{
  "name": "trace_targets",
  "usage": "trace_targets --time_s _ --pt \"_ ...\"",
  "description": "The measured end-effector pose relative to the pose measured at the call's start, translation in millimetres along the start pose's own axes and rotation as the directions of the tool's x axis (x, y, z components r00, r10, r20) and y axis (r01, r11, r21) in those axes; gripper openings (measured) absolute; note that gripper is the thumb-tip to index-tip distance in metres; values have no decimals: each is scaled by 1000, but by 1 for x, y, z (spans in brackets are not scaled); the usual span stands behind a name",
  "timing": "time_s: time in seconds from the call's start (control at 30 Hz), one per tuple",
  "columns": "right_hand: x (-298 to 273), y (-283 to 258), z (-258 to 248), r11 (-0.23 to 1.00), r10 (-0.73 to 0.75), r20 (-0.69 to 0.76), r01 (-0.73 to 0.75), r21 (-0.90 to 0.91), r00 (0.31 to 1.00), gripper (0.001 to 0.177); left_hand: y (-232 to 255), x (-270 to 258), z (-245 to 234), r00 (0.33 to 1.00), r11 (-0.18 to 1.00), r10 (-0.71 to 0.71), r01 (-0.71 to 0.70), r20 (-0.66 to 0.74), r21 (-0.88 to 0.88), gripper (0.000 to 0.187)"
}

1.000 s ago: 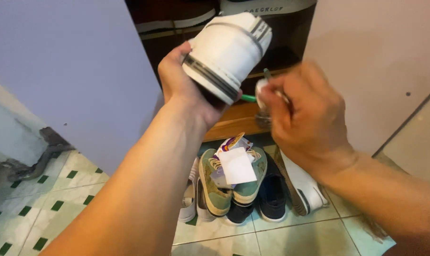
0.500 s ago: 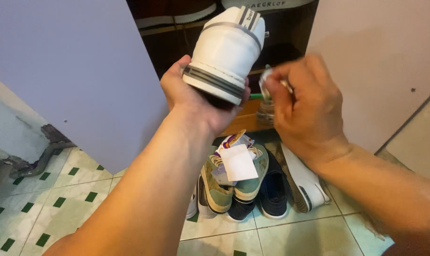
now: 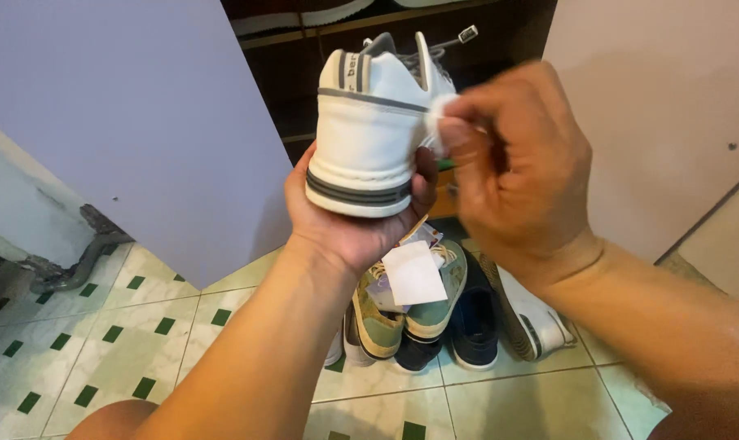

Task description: Cleaning a pair of white sneakers using a toothbrush, spray bottle, and a cloth.

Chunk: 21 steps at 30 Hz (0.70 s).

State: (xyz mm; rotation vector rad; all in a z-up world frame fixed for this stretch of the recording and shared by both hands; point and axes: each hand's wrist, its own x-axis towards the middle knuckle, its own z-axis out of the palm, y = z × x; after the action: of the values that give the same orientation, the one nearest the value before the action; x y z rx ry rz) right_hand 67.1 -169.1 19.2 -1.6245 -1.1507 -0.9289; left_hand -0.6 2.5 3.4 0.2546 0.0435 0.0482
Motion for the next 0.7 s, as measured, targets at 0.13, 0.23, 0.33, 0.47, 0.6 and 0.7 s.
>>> trace_targets --time_s 0.13,0.23,0.33,0.47,0.6,0.7 --pt "28 -21 0 1000 -15 60 15 2 998 8 -2 -6 -7 998 996 6 0 66 -87 58" --pt "30 -1 5 992 17 87 -6 -125 996 9 -7 -19 -2 986 993 -53 70 160 -98 58" --pt "38 27 7 974 38 147 -4 -227 988 9 -6 -27 -4 971 993 -100 110 217 -31 59" --pt "45 71 13 894 409 281 -320 -314 868 14 -7 -36 4 955 990 -110 81 277 114 65" --pt "44 106 8 898 361 242 -265 -351 900 12 3 -49 -6 884 985 -128 60 450 164 73" --pt "50 113 1 866 474 175 -422 -268 863 15 12 -54 -8 876 971 -110 -5 469 238 67"
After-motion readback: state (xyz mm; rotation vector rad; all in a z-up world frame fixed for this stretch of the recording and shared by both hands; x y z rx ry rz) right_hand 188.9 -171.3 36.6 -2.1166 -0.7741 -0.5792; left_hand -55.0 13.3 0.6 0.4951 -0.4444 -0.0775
